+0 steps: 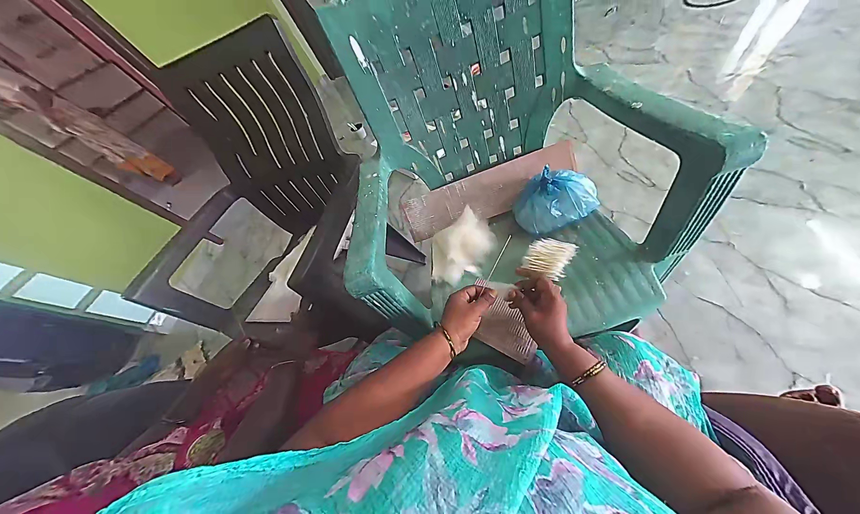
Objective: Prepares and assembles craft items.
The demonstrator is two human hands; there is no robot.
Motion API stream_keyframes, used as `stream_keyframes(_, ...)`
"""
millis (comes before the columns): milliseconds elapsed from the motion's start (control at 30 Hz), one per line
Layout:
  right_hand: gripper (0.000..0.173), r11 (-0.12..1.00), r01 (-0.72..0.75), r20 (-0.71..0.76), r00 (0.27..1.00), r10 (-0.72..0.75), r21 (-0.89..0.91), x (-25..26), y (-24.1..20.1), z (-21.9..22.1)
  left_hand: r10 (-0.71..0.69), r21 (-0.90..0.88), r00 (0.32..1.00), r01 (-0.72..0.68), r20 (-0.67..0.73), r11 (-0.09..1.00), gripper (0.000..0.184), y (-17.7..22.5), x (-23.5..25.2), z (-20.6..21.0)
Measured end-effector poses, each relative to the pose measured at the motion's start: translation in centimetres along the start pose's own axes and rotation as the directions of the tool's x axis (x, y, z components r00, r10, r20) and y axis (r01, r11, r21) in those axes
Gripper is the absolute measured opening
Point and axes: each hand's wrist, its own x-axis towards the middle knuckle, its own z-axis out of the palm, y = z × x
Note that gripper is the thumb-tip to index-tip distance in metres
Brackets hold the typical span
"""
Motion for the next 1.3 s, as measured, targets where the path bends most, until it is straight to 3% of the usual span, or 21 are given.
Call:
stream_keyframes(233, 0.039, 0.966, -0.119, 0.088, 0.991, 0.101, 0.23, 0.3, -0.3, -0.4, -0.011, 0.041, 0.999, 0.01, 0.032, 0.999, 0.013, 0.1, -0.7, -0.9)
stream_keyframes(600, 0.041, 0.911, -0.227, 0.156, 0.971, 0.184, 0.343, 0.1, -0.8, -0.2, -0.079, -0.024, 0.997, 0.08, 0.026, 0.997, 0.022, -0.3, -0.6, 0.1)
stream_keyframes(767, 0.044, 0.906, -0.242, 0.202, 0.963, 0.18, 0.346, 0.2, -0.7, -0.3, -0.16, -0.101, 0.984, 0.167, 0.078, 0.981, 0.009, 0.0, -0.5, 0.2)
stream_keyframes(933, 0.036, 0.916, -0.272, 0.188, 0.956, 0.223, 0.295, 0.2, -1.1, -0.2, 0.009, 0.048, 1.0, -0.008, -0.011, 0.999, 0.016, -0.4, -0.5, -0.3)
stream_keyframes(1033, 0.044, 0.913, -0.298, 0.222, 0.945, 0.24, 0.28, 0.2, -1.2, -0.2, 0.083, 0.133, 0.996, -0.079, -0.024, 0.988, 0.018, -0.2, -0.6, -0.4)
stream_keyframes(1133, 0.049, 0.925, -0.29, 0.247, 0.942, 0.229, 0.246, 0.2, -1.0, 0.0, 0.103, 0.18, 0.995, -0.099, -0.013, 0.979, 0.018, -0.1, -0.8, -0.6)
stream_keyframes(1300, 0.048, 0.919, -0.291, 0.165, 0.953, 0.254, 0.267, 0.5, -1.2, -0.7, 0.072, 0.134, 0.997, -0.071, -0.003, 0.988, 0.018, -0.3, -0.8, -1.2)
